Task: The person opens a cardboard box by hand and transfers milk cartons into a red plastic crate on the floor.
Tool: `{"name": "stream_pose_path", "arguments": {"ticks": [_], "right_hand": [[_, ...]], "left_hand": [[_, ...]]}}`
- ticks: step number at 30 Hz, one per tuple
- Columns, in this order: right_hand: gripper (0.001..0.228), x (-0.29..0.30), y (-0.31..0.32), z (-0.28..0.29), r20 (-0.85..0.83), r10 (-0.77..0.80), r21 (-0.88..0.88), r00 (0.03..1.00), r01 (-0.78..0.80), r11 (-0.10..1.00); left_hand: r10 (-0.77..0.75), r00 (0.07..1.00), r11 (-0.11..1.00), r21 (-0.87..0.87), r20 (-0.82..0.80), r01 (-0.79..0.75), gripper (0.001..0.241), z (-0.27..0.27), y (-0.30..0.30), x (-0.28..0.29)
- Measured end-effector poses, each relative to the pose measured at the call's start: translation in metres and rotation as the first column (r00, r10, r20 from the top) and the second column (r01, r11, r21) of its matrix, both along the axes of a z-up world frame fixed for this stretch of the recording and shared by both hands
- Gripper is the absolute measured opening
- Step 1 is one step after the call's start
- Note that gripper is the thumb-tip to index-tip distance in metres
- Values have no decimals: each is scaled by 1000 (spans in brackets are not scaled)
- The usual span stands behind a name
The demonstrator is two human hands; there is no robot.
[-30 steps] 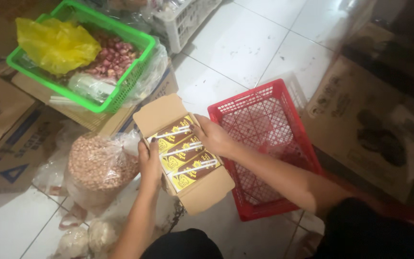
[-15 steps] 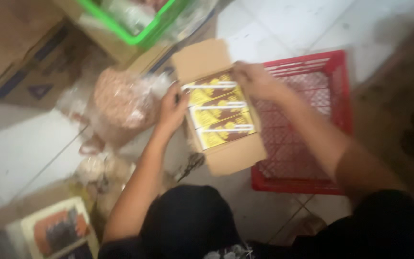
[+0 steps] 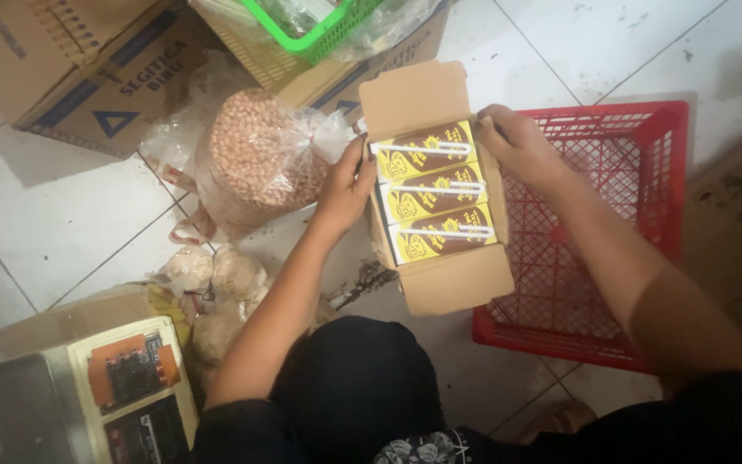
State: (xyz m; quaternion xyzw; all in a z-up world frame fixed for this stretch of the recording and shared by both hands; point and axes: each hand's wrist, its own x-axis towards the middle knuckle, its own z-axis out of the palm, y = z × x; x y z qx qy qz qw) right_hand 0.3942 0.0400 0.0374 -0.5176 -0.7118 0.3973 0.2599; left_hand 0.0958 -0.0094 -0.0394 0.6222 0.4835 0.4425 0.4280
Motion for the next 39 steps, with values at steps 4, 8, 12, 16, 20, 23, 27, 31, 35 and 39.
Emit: {"name": "stream_pose_path", "arguments": {"ticks": [4, 8, 12, 16, 20, 23, 27, 31, 35, 39], "right_hand": [[23, 11, 4, -16, 60, -21, 33, 998, 19, 999], [22, 8, 10, -33, -44, -73, -132, 996, 67, 989], [19, -11, -5, -64, -464, -137, -128, 875, 86, 988], [18, -17, -29, -77, -475, -228, -167, 850, 167, 972], [18, -10, -44, -61, -486, -148, -115, 861, 105, 988], [12, 0, -38, -36, -361, -153, -224, 920, 74, 972], [15, 14, -36, -17, -86, -56, -131, 995, 44, 990], [16, 14, -40, -25, -211, -69, -82, 975, 52, 995], [17, 17, -52, -41, -272, -87, -57, 958, 74, 996], [18, 26, -61, -51, -303, -186, -74, 934, 172, 982]], "left_hand": [[2, 1000, 1000, -19, -4, -2, 42, 37, 2, 9], [434, 694, 871, 463, -574, -162, 74, 94, -13, 31], [114, 761, 954, 284, -638, 96, 63, 114, 4, 72], [107, 656, 956, 258, -747, 138, 51, 94, 26, 84], [88, 699, 943, 286, -710, 172, 49, 75, 16, 79], [92, 657, 939, 285, -748, 192, 54, 80, 14, 80], [88, 644, 930, 295, -760, 220, 59, 94, 10, 82], [41, 625, 936, 249, -780, 250, 61, 100, 11, 79], [-23, 611, 933, 203, -792, 298, 60, 103, 14, 79], [-55, 590, 944, 151, -805, 293, 61, 110, 17, 82]]}}
